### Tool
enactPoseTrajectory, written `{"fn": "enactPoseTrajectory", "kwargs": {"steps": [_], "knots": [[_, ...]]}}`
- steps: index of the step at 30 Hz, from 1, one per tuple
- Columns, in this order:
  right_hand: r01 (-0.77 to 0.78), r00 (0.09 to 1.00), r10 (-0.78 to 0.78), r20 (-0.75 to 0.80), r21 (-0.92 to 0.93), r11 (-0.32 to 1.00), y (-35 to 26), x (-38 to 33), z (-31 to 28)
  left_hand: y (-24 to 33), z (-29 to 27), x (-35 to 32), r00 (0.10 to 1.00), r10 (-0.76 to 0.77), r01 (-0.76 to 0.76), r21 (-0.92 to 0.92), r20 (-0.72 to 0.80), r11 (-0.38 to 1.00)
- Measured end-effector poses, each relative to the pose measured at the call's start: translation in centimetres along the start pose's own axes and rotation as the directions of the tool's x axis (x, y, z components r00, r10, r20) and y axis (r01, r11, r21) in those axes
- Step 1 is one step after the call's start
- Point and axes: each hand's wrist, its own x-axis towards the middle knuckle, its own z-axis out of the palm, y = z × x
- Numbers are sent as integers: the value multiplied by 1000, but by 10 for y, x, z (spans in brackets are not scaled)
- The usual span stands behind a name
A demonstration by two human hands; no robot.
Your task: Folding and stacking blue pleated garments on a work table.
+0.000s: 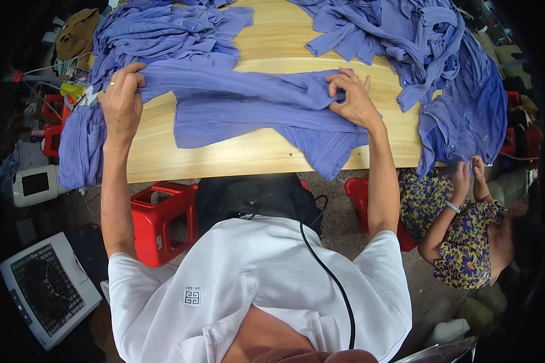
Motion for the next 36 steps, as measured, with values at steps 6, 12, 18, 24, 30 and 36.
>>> {"fn": "enactPoseTrajectory", "kwargs": {"steps": [6, 12, 18, 24, 30, 36], "knots": [[73, 995, -81, -59, -123, 990, -12, -6, 22, 2, 11, 5, 999, 1, 0, -10, 45, 1000], [149, 800, -211, -561, -155, 977, 2, -9, 20, -11, 8, 4, 920, 339, -313, 154, -197, 937], [-52, 802, -140, -581, -300, 952, 29, -32, 31, 14, 71, -60, 923, 275, -278, -26, 269, 960], [-12, 869, -71, -489, -163, 987, -6, -32, 17, 36, 83, -78, 750, 127, 53, -250, 649, 967], [160, 913, -287, -292, -391, 906, -19, -17, 27, 46, 97, -78, 850, -272, 411, -246, 452, 878], [166, 825, -256, -505, -216, 962, 4, -24, 27, 45, 103, -59, 731, -387, 576, -204, 562, 792]]}}
